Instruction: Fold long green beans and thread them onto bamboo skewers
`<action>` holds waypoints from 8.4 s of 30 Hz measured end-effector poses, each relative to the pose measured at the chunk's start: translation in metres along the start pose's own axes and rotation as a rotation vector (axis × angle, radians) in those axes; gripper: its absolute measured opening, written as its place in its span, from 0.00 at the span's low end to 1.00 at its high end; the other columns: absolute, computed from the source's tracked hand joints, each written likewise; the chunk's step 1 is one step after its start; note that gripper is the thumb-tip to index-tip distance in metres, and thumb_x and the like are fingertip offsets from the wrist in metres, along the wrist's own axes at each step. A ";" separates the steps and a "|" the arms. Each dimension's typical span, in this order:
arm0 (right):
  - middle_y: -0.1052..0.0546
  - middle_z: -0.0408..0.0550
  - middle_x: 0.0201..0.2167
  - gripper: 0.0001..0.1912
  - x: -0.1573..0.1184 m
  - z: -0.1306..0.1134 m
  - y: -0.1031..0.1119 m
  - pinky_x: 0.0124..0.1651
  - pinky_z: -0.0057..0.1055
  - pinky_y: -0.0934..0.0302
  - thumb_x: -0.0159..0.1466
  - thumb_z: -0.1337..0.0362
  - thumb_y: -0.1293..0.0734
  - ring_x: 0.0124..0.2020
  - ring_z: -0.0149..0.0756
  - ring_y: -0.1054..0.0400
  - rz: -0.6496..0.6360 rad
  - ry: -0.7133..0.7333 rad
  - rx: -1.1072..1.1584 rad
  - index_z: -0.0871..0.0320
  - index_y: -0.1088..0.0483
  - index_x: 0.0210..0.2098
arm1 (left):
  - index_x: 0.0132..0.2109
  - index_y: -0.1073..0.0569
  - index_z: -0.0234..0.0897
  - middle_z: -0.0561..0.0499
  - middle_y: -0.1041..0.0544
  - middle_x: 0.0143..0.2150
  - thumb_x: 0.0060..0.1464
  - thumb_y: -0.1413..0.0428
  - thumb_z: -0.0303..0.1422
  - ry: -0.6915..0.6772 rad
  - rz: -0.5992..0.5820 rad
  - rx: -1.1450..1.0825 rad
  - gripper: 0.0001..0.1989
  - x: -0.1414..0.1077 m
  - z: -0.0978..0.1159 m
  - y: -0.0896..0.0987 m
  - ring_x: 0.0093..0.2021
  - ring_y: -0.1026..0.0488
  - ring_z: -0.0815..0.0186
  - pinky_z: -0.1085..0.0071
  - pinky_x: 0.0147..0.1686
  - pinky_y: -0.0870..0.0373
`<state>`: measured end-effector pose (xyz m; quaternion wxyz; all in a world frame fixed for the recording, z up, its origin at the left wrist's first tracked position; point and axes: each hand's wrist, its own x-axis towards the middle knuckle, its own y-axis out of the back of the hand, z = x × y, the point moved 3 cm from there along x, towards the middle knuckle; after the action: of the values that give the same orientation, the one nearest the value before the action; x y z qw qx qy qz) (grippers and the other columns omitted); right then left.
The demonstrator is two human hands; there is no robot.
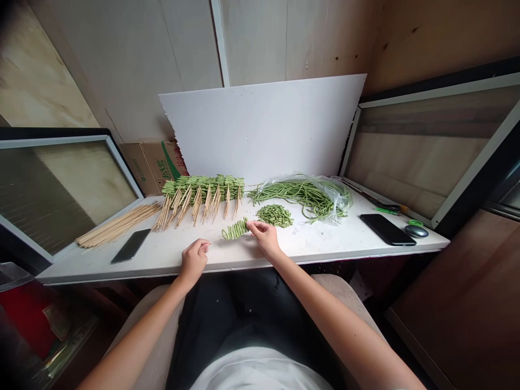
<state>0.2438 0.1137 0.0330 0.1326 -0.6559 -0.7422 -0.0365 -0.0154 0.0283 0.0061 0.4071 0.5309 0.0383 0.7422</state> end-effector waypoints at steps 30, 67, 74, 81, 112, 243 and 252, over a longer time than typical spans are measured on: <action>0.17 0.52 0.41 0.21 0.002 -0.010 -0.004 0.39 0.33 0.31 0.55 0.47 0.22 0.44 0.44 0.24 -0.153 -0.024 0.061 0.56 0.20 0.40 | 0.44 0.20 0.38 0.45 0.17 0.41 0.66 0.42 0.37 0.046 -0.025 -0.232 0.09 0.008 0.048 0.003 0.36 0.20 0.63 0.69 0.35 0.23; 0.18 0.49 0.36 0.22 -0.002 -0.011 -0.010 0.39 0.32 0.33 0.51 0.47 0.20 0.37 0.38 0.26 -0.159 -0.064 0.091 0.57 0.20 0.35 | 0.42 0.17 0.38 0.45 0.17 0.40 0.64 0.41 0.36 0.009 -0.011 -0.216 0.09 0.005 0.050 0.004 0.31 0.24 0.66 0.71 0.29 0.30; 0.19 0.47 0.34 0.19 -0.003 -0.015 -0.011 0.41 0.34 0.33 0.53 0.51 0.20 0.36 0.37 0.26 -0.217 -0.013 0.091 0.56 0.20 0.38 | 0.40 0.20 0.36 0.47 0.19 0.32 0.61 0.39 0.44 0.321 -0.092 -0.364 0.14 0.008 0.041 -0.002 0.27 0.25 0.66 0.72 0.28 0.29; 0.19 0.48 0.34 0.20 -0.002 -0.015 -0.009 0.42 0.34 0.33 0.53 0.51 0.20 0.36 0.38 0.26 -0.208 -0.006 0.070 0.57 0.20 0.38 | 0.40 0.20 0.34 0.46 0.18 0.32 0.59 0.38 0.47 0.428 -0.129 -0.515 0.18 0.008 0.040 -0.007 0.27 0.25 0.65 0.72 0.27 0.26; 0.17 0.51 0.39 0.21 0.010 -0.023 0.008 0.37 0.32 0.35 0.53 0.48 0.21 0.41 0.41 0.24 -0.133 -0.034 0.016 0.57 0.20 0.39 | 0.40 0.16 0.36 0.46 0.19 0.33 0.59 0.37 0.41 0.185 -0.251 -0.363 0.12 0.019 0.029 0.000 0.28 0.26 0.65 0.70 0.30 0.27; 0.22 0.55 0.45 0.23 -0.012 -0.011 -0.006 0.51 0.43 0.46 0.61 0.79 0.38 0.54 0.51 0.41 -0.322 0.668 -1.257 0.57 0.20 0.48 | 0.42 0.19 0.38 0.48 0.25 0.36 0.54 0.48 0.19 -0.197 -0.280 0.251 0.17 0.005 0.038 -0.005 0.40 0.27 0.59 0.58 0.47 0.37; 0.23 0.54 0.41 0.21 -0.010 -0.009 -0.010 0.52 0.42 0.45 0.61 0.78 0.37 0.53 0.48 0.37 -0.351 0.653 -1.248 0.56 0.18 0.46 | 0.42 0.19 0.38 0.47 0.25 0.36 0.54 0.49 0.19 -0.200 -0.286 0.262 0.17 0.005 0.038 -0.006 0.40 0.27 0.58 0.58 0.47 0.36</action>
<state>0.2367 0.1004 0.0406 -0.0592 -0.4361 -0.6001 -0.6680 0.0188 0.0209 0.0236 0.4378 0.6394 0.1688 0.6091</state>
